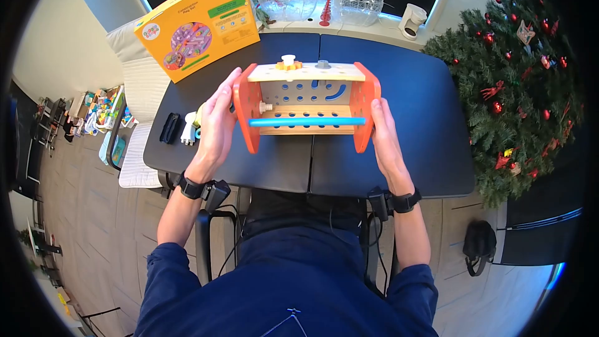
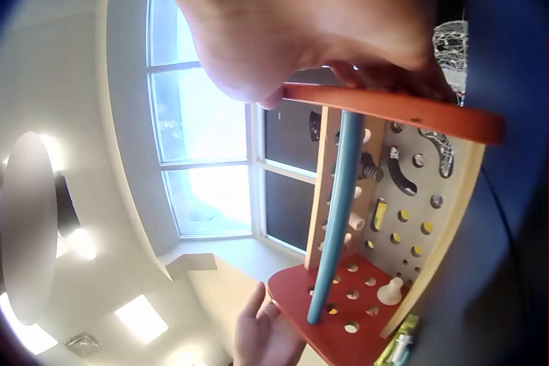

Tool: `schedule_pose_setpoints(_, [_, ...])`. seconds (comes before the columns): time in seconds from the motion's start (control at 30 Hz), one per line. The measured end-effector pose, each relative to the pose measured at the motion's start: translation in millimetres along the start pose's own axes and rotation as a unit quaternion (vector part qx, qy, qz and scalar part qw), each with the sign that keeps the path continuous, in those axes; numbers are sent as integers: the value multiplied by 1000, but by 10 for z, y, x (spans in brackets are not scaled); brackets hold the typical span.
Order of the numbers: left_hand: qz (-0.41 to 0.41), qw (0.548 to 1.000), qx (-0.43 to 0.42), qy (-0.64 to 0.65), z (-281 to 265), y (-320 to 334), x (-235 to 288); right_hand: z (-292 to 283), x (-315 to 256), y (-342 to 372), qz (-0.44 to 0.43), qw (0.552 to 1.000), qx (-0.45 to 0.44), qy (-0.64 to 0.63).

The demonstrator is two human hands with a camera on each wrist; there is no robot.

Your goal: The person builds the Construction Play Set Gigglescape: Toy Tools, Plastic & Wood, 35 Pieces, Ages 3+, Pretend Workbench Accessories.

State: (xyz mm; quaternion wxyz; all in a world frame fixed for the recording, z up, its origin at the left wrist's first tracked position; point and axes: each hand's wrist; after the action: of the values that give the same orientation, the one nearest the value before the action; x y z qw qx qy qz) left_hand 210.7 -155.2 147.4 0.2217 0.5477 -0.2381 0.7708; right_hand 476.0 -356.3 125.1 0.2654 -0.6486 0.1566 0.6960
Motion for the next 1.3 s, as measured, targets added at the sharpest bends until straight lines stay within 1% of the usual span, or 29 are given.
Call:
schedule_pose_setpoints(0.13, [52, 996, 10, -65, -61, 4, -224, -47, 209, 81, 33, 998, 5, -56])
schedule_pose_setpoints(0.23, [20, 999, 24, -29, -105, 3, -359, -118, 403, 85, 32, 997, -29, -68])
schedule_pose_setpoints(0.27, [7, 999, 27, -16, -122, 12, -409, -114, 482, 104, 33, 997, -19, -62])
schedule_pose_setpoints(0.3, [9, 999, 40, -19, -116, 34, -462, -101, 563, 127, 35, 998, -8, -55])
schedule_pose_setpoints(0.33, [9, 999, 34, -25, -124, 57, -491, -98, 628, 147, 36, 998, 2, -49])
schedule_pose_setpoints(0.4, [8, 999, 23, -36, -149, 93, -545, -127, 712, 168, 44, 998, 5, -33])
schedule_pose_setpoints(0.47, [4, 998, 31, -51, -178, 110, -616, -184, 795, 190, 51, 998, 10, -20])
schedule_pose_setpoints(0.53, [11, 998, 28, -51, -193, 84, -613, -238, 835, 157, 52, 998, 9, -28])
schedule_pose_setpoints(0.57, [-8, 997, 39, -68, -195, 67, -586, -256, 831, 129, 52, 998, 9, -33])
schedule_pose_setpoints(0.6, [-27, 995, 51, -85, -191, 47, -542, -306, 786, 110, 76, 996, 6, -49])
schedule_pose_setpoints(0.63, [-45, 992, 65, -101, -191, 24, -509, -323, 621, 96, 101, 993, 2, -65])
schedule_pose_setpoints(0.7, [-131, 983, 46, -120, -353, -171, -789, -334, 419, -114, 149, 985, 1, -89])
schedule_pose_setpoints(0.73, [-173, 976, 34, -130, -358, -254, -815, -312, 410, -183, 172, 979, -6, -111])
schedule_pose_setpoints(0.77, [-228, 970, -27, -75, -368, -304, -835, -277, 412, -239, 194, 972, -12, -134])
schedule_pose_setpoints(0.8, [-249, 968, -33, -22, -363, -319, -870, -234, 402, -274, 214, 964, -18, -156])
schedule_pose_setpoints(0.83, [-270, 961, -40, 31, -254, -287, -791, -120, 348, -265, 204, 966, 1, -157])
schedule_pose_setpoints(0.87, [-291, 952, -46, 84, -143, -270, -706, -102, 335, -286, 196, 967, 1, -160])
schedule_pose_setpoints(0.9, [-294, 952, -21, 85, -50, -274, -623, -89, 339, -305, 189, 968, 1, -164])
schedule_pose_setpoints(0.93, [-279, 956, -29, 83, -31, -276, -577, -54, 332, -293, 184, 969, 3, -168])
schedule_pose_setpoints(1.0, [-247, 965, -40, 83, -21, -340, -512, -3, 242, -261, 147, 976, 27, -158])
schedule_pose_setpoints(1.03, [-222, 972, -37, 69, -21, -371, -495, -20, 234, -269, 127, 978, 34, -161])
schedule_pose_setpoints(1.07, [-180, 980, -45, 70, -32, -383, -486, -48, 246, -269, 109, 979, 42, -165])
schedule_pose_setpoints(1.1, [-140, 986, -53, 70, -42, -382, -476, -149, 259, -296, 90, 975, -21, -202])
schedule_pose_setpoints(1.13, [-100, 991, -62, 68, -45, -363, -451, -102, 228, -296, 63, 978, -5, -196])
schedule_pose_setpoints(1.17, [-89, 990, -74, 75, -34, -309, -369, -39, 165, -293, 34, 981, 11, -191])
schedule_pose_setpoints(1.2, [-70, 995, -62, 46, -21, -275, -410, 19, 121, -297, 2, 982, 27, -185])
schedule_pose_setpoints(1.23, [-50, 997, -50, 17, 2, -238, -495, 55, 120, -291, -15, 990, 16, -140])
schedule_pose_setpoints(1.27, [-30, 999, -38, -10, 7, -205, -594, 94, 171, -269, -18, 993, 30, -112])
schedule_pose_setpoints(1.3, [-21, 998, -46, -29, -44, -204, -692, 128, 277, -253, -21, 995, 44, -83])
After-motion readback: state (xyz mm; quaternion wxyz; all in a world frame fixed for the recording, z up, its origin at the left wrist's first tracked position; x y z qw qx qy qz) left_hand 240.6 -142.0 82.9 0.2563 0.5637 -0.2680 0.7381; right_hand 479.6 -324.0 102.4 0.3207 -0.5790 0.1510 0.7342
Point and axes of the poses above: each hand's wrist, its own y-axis away from the middle knuckle, its own z-axis out of the palm, x = y × z, and after that the axes turned 2 degrees about -z, right-handed
